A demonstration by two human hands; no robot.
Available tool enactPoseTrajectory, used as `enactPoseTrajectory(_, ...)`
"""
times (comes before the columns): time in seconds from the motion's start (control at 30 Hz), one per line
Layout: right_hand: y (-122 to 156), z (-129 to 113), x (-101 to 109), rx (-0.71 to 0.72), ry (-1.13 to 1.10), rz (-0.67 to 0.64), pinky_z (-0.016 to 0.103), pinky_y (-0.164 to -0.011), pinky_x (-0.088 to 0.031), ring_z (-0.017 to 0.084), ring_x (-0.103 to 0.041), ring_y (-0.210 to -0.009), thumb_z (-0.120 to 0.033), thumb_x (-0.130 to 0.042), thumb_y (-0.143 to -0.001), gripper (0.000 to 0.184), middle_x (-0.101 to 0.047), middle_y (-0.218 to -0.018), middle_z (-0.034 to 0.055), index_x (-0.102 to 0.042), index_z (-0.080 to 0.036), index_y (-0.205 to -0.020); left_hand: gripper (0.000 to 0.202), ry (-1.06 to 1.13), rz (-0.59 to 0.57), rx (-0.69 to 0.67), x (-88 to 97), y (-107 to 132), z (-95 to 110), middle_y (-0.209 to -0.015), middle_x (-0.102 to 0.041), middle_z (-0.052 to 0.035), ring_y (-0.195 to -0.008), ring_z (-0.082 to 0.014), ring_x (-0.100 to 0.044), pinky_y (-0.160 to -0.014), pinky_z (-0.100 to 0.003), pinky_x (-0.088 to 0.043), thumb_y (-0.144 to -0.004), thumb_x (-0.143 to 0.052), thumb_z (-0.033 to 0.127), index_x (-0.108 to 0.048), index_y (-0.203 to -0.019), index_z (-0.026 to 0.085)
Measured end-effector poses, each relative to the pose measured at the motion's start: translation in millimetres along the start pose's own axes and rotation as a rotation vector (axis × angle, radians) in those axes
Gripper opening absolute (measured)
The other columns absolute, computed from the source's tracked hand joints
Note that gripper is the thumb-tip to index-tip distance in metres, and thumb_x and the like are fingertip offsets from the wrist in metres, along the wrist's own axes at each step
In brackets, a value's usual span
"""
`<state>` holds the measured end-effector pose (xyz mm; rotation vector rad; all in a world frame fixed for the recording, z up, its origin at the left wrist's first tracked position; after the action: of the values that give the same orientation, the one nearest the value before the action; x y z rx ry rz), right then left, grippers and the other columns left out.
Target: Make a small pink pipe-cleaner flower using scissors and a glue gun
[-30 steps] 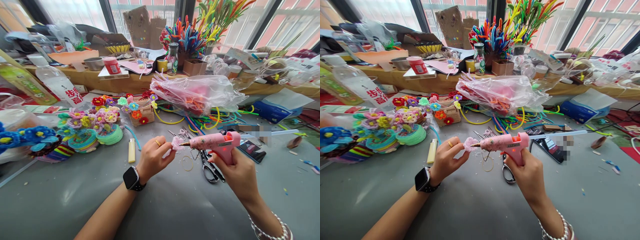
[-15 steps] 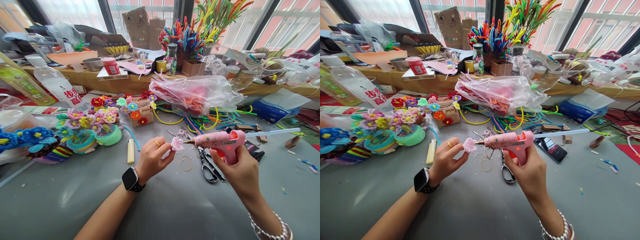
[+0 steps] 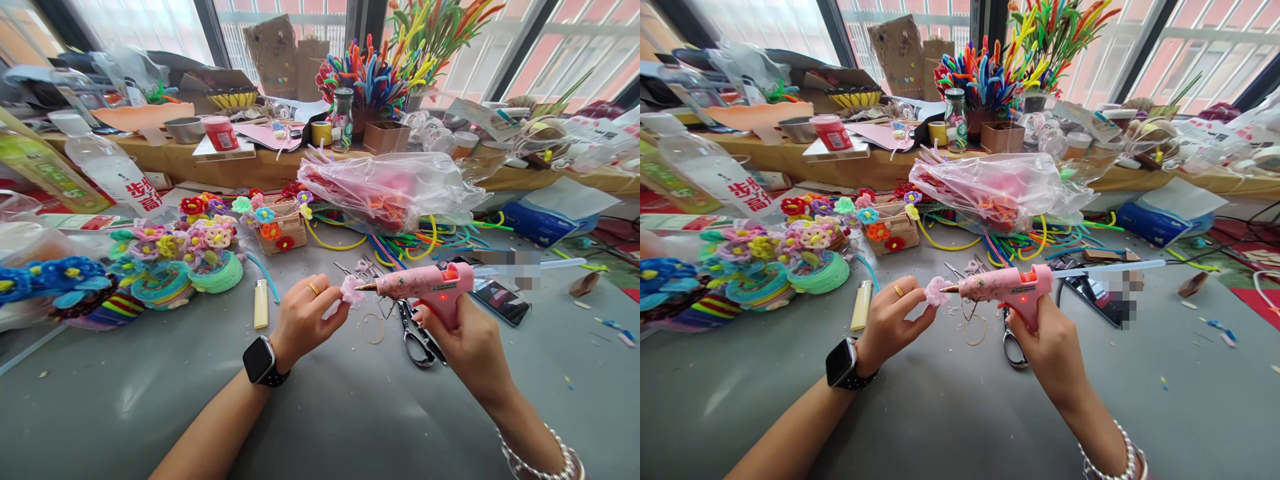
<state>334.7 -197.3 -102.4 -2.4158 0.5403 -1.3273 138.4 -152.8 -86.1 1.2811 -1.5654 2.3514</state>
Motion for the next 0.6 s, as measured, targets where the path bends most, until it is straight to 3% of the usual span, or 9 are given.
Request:
enactPoseTrajectory(0.2,0.0,-1.5,0.8,0.020,-0.001,0.010,0.025,-0.039,-0.037,0.013,-0.048,-0.041,-0.036,-0.046,-0.076,0.020,-0.053,-0.049,-0.0003,-0.052,-0.017,-0.073,0.014,0.003,0.011,-0.008,1.7,-1.7,1.6,-0.053,-0.041,0.0017,-0.049,-0.0097,-0.036,-0.046,-0.022,-0.032,-0.074,-0.051,0.018,-0.053,-0.060,0.015)
enactPoseTrajectory(0.4,-1.6,-5.0,3.5,-0.004,0.037,0.057,0.023,-0.038,-0.035,0.010,-0.043,-0.037,-0.040,-0.050,-0.073,0.024,-0.048,-0.045,-0.0035,-0.053,-0.016,-0.071,0.011,0.018,-0.003,-0.001,-1.8,0.3,0.2,-0.055,-0.041,0.0017,-0.050,-0.0099,-0.037,-0.047,-0.022,-0.032,-0.073,-0.053,0.018,-0.052,-0.062,0.016)
enactPoseTrajectory(0.5,-4.1,1.7,8.0,-0.128,0.006,0.075,0.024,-0.038,-0.035,0.010,-0.042,-0.037,-0.046,-0.056,-0.067,0.030,-0.046,-0.042,-0.0045,-0.053,-0.016,-0.070,0.014,0.042,-0.019,0.057,-2.3,0.9,-5.6,-0.056,-0.039,0.0025,-0.051,-0.0099,-0.036,-0.048,-0.022,-0.031,-0.075,-0.050,0.018,-0.049,-0.061,0.017)
enactPoseTrajectory(0.6,-7.3,17.9,6.7,-0.350,-0.244,0.005,0.024,-0.038,-0.037,0.011,-0.046,-0.040,-0.048,-0.056,-0.067,0.034,-0.053,-0.049,-0.0010,-0.055,-0.015,-0.076,0.018,0.087,-0.063,0.147,-2.9,0.3,-12.7,-0.057,-0.037,0.0028,-0.051,-0.0099,-0.036,-0.049,-0.022,-0.032,-0.078,-0.046,0.018,-0.043,-0.060,0.017)
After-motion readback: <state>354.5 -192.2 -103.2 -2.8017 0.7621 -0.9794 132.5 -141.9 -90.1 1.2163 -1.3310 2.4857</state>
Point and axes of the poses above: each hand's wrist, its own y-axis away from the middle knuckle, its own x-axis out of the back of the hand, z = x × y, the point moved 6 cm from there along -y, towards the middle knuckle
